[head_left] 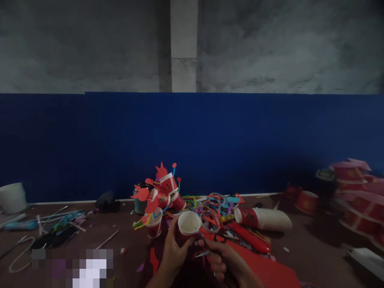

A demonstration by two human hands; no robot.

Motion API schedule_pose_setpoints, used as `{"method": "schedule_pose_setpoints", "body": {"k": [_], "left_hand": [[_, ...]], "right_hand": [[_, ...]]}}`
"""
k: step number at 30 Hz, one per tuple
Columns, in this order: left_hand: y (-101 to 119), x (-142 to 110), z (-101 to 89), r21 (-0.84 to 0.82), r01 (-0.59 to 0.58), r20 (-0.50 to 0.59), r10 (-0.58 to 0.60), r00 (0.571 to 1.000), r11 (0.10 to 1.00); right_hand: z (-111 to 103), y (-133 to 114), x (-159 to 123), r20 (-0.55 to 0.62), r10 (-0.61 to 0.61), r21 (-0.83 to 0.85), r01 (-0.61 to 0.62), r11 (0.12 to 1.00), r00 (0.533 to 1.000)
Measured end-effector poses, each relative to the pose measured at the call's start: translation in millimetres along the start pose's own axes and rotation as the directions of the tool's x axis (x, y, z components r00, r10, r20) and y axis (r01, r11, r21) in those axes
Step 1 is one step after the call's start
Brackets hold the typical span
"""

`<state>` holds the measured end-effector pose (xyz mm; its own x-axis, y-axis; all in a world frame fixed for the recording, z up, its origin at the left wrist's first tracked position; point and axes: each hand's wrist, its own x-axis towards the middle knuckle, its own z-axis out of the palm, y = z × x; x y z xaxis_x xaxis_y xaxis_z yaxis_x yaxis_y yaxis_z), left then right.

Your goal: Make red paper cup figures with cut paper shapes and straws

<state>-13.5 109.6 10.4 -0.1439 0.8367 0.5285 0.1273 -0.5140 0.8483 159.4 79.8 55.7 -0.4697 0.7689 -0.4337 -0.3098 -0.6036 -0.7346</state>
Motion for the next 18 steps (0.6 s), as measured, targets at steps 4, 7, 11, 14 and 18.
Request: {"method": "schedule_pose_setpoints", "body": {"k": [4, 7, 11, 14, 18], "left_hand": [[3.0, 0.0, -4.2, 0.002, 0.026, 0.042, -0.027, 0.999, 1.0], [3.3, -0.2, -5.5, 0.0, 0.058, 0.055, -0.057, 0.997, 0.998], [3.3, -0.4, -1.6, -0.068, 0.101, 0.065, -0.096, 0.993, 0.993], [4.2, 0.3, 0.8, -0.091, 0.164, 0.008, -0.163, 0.987, 0.982], [3.7, 4.9, -3.8, -0.129, 0.265, -0.114, -0.28, 0.953, 0.955]], "right_hand": [[-4.3, 10.8, 15.9, -0.062, -0.18, -0.279, 0.156, 0.948, 0.982], [-8.2, 18.0, 26.3, -0.099, -0.386, -0.637, 0.24, 0.733, 0.917], [-10.5, 13.4, 16.6, 0.052, -0.624, -0.882, 0.329, 0.337, 0.779], [-8.8, 2.1, -1.1, 0.169, -0.664, -0.918, 0.362, 0.163, 0.728], [-5.5, -11.1, -12.3, 0.222, -0.695, -0.939, 0.341, 0.036, 0.684]]}}
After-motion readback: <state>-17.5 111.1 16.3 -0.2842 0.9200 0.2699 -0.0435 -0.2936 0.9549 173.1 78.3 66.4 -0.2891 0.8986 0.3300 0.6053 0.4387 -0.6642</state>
